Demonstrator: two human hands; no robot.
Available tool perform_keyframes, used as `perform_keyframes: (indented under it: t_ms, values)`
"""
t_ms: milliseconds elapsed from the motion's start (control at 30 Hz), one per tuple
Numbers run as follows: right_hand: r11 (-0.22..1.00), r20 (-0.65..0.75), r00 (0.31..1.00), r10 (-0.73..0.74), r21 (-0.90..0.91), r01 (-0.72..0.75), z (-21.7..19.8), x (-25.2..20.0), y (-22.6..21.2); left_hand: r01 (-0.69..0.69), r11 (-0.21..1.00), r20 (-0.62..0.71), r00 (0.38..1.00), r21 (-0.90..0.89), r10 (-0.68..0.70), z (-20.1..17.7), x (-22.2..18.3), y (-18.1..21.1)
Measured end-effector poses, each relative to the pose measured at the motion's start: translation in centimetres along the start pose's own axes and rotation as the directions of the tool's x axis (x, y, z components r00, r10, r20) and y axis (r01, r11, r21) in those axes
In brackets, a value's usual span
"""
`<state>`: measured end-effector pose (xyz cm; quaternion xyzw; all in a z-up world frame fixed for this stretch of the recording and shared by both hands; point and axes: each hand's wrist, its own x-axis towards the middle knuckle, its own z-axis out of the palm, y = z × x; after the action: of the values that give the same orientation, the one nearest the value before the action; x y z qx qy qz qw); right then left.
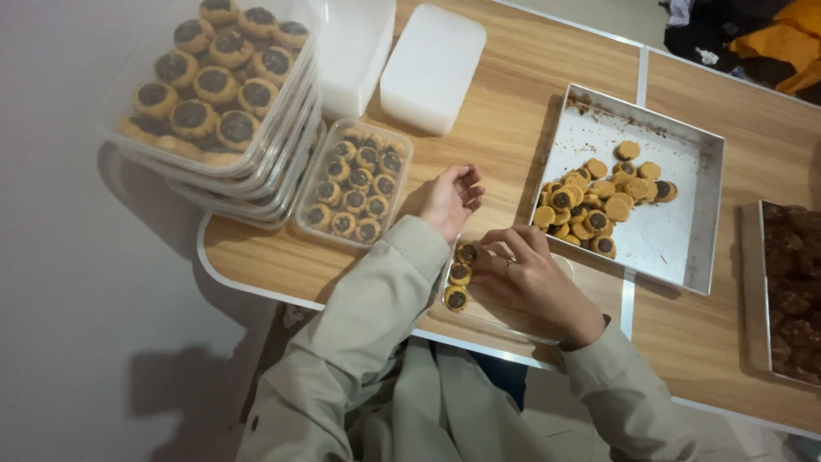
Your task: Arranging cookies from a metal tray into a plastic container.
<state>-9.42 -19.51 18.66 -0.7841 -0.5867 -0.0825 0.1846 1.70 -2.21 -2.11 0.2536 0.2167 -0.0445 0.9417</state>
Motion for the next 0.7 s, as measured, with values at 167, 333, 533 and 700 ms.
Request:
perform_keyframes:
  t_ms: [167,333,533,700]
  values:
    - [0.998,-0.065,0.997,0.037,-0.049,-0.041,1.8,-1.4,1.8,0.013,1.0,0.005,1.0,-0.015,-0.013,-0.2,0.0,0.2]
    - [0.996,-0.063,0.998,0.029,-0.078,-0.033,1.7,-1.4,2.0,0.024,1.0,0.008,1.0,-0.008,-0.024,0.0,-0.2,0.4]
    - [0.998,-0.026,0.999,0.039,-0.058,-0.04,3.1,-2.6,3.7,0.024,1.0,0.016,1.0,-0.012,-0.024,-0.4,0.2,0.2]
    - [0.997,-0.038,0.997,0.062,-0.032,-0.063,3.2,-3.2,4.4,0.025,0.999,0.021,0.999,-0.02,-0.025,-0.6,0.7,0.2]
